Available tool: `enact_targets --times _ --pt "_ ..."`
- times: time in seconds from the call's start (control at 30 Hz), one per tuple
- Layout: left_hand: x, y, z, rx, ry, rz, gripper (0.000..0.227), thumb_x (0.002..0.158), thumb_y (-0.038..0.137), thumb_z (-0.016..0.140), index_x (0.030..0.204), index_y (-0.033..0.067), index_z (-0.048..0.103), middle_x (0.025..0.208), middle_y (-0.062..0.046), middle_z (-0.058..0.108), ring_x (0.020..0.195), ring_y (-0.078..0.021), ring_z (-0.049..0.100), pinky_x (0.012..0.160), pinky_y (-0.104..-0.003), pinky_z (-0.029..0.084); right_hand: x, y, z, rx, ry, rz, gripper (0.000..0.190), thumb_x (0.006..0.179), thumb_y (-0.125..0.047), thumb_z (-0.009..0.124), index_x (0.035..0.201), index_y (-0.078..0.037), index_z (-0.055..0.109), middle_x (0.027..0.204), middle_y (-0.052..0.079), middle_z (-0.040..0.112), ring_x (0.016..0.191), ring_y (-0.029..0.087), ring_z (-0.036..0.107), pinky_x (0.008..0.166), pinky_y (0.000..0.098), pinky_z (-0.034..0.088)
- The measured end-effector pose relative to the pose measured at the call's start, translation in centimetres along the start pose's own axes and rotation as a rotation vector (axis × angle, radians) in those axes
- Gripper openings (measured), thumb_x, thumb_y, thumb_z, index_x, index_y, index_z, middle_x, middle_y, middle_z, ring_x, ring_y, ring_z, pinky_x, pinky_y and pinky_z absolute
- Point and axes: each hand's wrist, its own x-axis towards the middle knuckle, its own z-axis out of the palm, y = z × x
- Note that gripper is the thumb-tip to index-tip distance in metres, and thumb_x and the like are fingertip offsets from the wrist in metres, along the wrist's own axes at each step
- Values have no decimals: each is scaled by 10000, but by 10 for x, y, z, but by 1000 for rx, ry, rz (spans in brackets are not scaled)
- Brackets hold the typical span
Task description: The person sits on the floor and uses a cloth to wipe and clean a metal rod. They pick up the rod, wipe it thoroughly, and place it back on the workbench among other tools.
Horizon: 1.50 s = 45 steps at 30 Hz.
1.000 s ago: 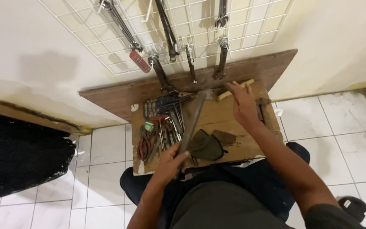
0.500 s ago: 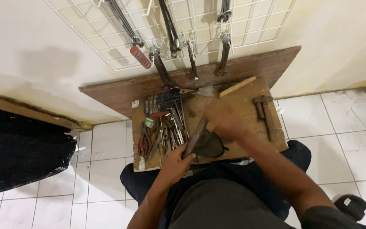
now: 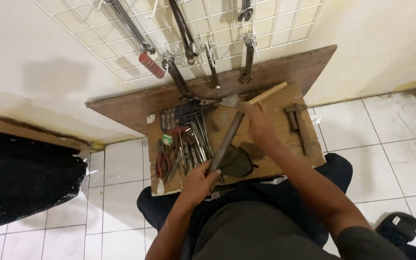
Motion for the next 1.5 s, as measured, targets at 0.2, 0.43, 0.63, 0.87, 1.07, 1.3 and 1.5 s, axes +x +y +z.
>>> enact_targets --times 0.2,0.43,0.63,0.87,1.07,1.3,1.5 --pt "10 5 1 -14 16 35 507 1023 342 650 1411 18 617 1266 -252 703 1171 -373 677 1043 -523 495 23 -54 -15 1728 77 1440 227 1010 -190 620 951 11 708 722 78 544 732 294 622 931 581 597" --pt "18 -56 -18 273 153 88 513 1002 430 660 1373 75 650 1224 -224 730 1205 -424 650 1140 -550 360 2 -3 3 1457 236 1527 235 1019 -225 673 876 -52 604 658 57 488 591 225 551 645 443 588" --pt "-1 -81 -38 -109 252 -136 329 982 321 693 1139 34 657 901 -158 658 810 -295 615 755 -433 458 -88 42 68 975 -35 1405 257 1022 -242 687 1219 -79 705 997 137 644 883 250 666 748 448 613" --pt "-13 -93 -26 -461 267 -232 249 969 238 722 890 53 577 634 -67 536 450 -179 534 382 -321 453 -69 16 99 974 -334 1245 428 1006 -346 734 1363 -118 672 1322 179 646 1198 342 638 927 512 583" --pt "-21 -81 -26 -481 290 -222 233 947 174 726 858 32 564 625 -75 508 435 -171 519 349 -312 435 7 -26 41 890 -423 939 626 985 -459 667 1501 -127 541 1467 192 576 1375 420 511 1157 590 381" --pt "-10 -92 -22 -517 350 -234 161 944 112 682 886 38 552 669 -82 519 459 -175 531 365 -321 449 -65 -61 49 164 -841 177 732 943 -663 577 1445 -130 577 1561 191 494 1438 440 448 1150 670 341" --pt "-1 -82 -16 -442 253 -151 180 952 143 720 876 36 598 562 -89 546 428 -168 528 389 -334 459 -114 -37 84 -298 -399 -24 106 868 -241 685 953 -222 745 1032 46 704 897 252 713 730 356 529"
